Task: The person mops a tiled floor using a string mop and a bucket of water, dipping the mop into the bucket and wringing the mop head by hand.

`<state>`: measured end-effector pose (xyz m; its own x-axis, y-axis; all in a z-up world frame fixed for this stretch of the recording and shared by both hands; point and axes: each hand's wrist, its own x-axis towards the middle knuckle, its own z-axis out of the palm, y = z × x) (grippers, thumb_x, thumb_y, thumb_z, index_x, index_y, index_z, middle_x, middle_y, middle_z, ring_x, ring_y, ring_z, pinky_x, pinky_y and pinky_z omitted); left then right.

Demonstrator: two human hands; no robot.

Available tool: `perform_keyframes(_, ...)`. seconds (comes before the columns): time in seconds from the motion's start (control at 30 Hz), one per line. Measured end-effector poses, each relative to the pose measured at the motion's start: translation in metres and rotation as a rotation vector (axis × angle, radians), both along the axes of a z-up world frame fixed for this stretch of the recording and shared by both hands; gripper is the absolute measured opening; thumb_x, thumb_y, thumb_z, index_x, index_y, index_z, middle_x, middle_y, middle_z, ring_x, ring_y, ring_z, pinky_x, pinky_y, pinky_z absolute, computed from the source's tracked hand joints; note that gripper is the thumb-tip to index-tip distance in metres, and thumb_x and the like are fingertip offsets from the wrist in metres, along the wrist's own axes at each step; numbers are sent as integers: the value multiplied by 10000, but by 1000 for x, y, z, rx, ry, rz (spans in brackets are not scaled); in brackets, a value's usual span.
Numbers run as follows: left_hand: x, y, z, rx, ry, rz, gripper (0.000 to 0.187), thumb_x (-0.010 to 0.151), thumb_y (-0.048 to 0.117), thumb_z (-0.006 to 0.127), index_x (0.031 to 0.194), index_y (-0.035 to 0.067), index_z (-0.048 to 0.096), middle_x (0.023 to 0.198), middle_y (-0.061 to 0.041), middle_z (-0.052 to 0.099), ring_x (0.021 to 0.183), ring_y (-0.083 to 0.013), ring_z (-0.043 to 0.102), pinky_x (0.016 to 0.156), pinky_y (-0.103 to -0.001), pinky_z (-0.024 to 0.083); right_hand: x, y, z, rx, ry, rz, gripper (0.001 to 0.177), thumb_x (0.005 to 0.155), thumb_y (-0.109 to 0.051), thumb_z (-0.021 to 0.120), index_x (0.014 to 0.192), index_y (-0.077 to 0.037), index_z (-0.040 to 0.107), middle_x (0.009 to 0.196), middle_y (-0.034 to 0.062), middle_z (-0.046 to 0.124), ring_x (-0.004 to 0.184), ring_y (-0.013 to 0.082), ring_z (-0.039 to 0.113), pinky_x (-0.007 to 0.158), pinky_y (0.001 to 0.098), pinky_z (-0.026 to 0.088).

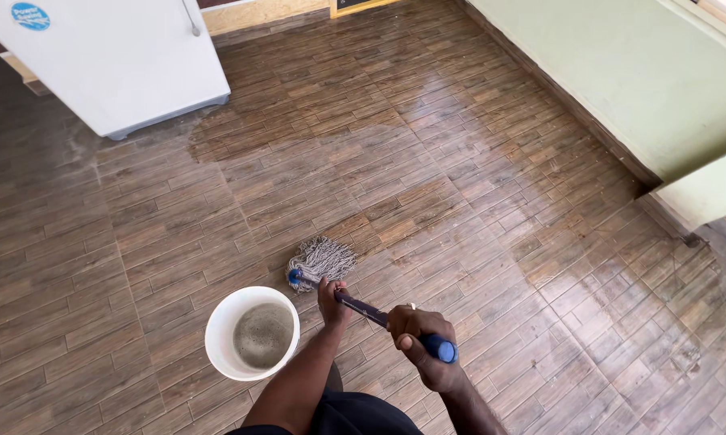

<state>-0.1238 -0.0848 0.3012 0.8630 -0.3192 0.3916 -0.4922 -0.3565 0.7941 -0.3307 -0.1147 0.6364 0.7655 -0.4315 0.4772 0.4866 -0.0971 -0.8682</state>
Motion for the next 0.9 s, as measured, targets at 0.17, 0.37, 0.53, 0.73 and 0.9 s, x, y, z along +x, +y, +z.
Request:
perform_keyframes(0.17,63,-50,-5,-209,55,40,94,830,-27,649,905,22,678,1065,-162,685,1014,-315,695,906,-388,572,39,-19,3,-77,-4,78,370,974,-190,676,708,-107,432,640,25,459,649,187,445,739,397,430)
perform_keyframes(0.37,160,-142,-1,-666,549,-67,105,944,-27,596,1010,-29,677,1153,-157,670,841,-194,612,652,-293,514,111,-67,20,-176,-5,34,317,942,-138,676,701,-98,474,653,34,487,660,189,486,807,436,461)
perform_keyframes(0.53,236,-191,35,-450,-64,-50,210,890,-107,598,1080,-19,616,1195,-154,645,1068,-214,671,818,-305,599,173,-102,38,-186,-51,-2,314,946,-137,657,705,-108,459,666,37,494,685,187,513,848,471,477)
perform_keyframes(0.73,316,-228,106,-340,-96,-53,204,820,-81,636,985,37,663,1237,-208,649,1129,-320,681,832,-370,597,226,-128,63,-246,-99,-61,283,968,-171,633,740,-87,486,691,35,502,725,209,533,915,497,475)
perform_keyframes(0.9,350,-256,121,-331,-70,-113,168,851,-22,650,1003,48,670,1185,-161,680,1056,-296,709,859,-386,618,249,-146,68,-210,-141,-137,296,964,-208,635,729,-101,491,665,32,497,709,194,516,912,498,463)
